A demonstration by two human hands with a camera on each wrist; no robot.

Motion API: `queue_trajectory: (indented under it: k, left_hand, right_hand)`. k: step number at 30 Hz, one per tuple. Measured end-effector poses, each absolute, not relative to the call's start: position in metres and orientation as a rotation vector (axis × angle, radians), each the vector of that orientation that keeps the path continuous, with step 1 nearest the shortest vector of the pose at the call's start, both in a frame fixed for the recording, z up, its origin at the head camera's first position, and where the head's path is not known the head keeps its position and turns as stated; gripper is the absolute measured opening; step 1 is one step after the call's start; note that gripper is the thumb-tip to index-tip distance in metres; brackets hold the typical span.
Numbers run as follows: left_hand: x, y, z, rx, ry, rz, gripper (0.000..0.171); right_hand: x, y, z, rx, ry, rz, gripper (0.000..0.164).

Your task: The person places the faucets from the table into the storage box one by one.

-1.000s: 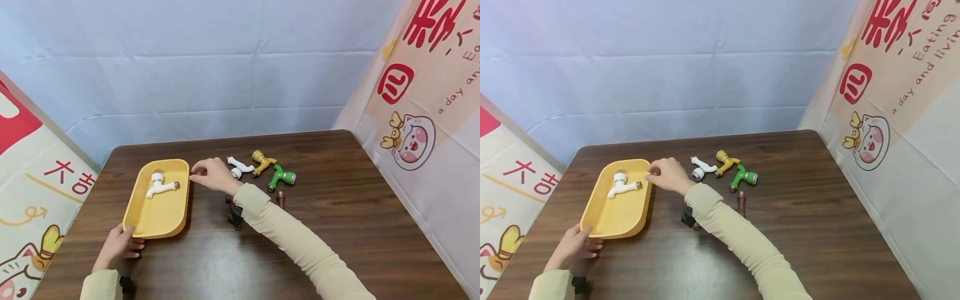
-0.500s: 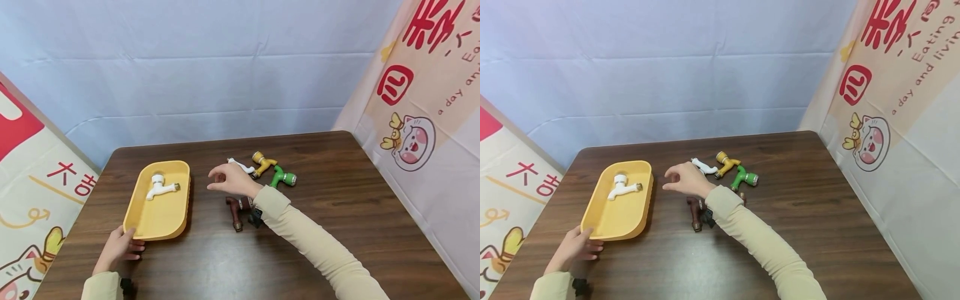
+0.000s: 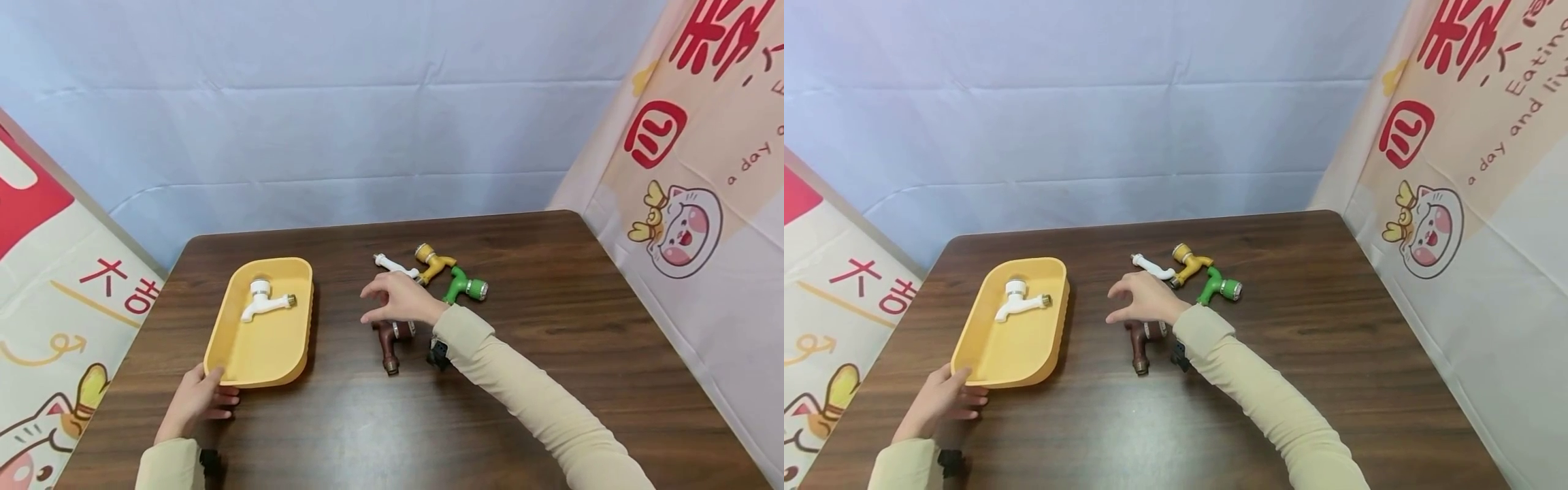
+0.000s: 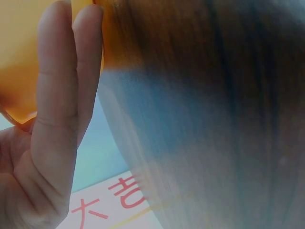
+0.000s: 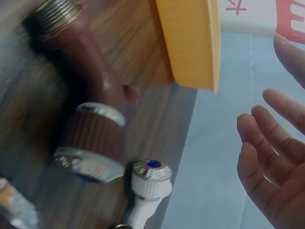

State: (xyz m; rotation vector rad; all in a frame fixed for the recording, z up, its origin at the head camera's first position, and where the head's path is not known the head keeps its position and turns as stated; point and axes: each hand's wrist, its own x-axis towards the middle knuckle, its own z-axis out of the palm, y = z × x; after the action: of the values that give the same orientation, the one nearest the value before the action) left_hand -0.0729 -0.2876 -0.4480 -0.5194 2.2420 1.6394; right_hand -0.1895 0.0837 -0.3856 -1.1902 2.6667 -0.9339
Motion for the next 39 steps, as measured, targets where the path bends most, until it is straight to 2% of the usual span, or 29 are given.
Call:
queue_trajectory:
  k: [7, 18, 39]
  left_hand:
    - [-0.074, -0.289, -0.449, -0.514, 2.235, 1.648, 0.040]
    - [-0.073, -0.291, -0.453, -0.527, 2.217, 1.649, 0.041]
    - [-0.077, -0.290, -0.451, -0.514, 2.227, 1.646, 0.043]
  right_hand:
    - [-0.190, 0.095, -0.395, -1.201, 2.675, -0.840, 0.042]
    - [-0.187, 0.111, -0.414, -0.990, 2.626, -0.576, 0.060]
    - [-0.191, 0.121, -0.438, -0.905, 2.696, -0.499, 0.057]
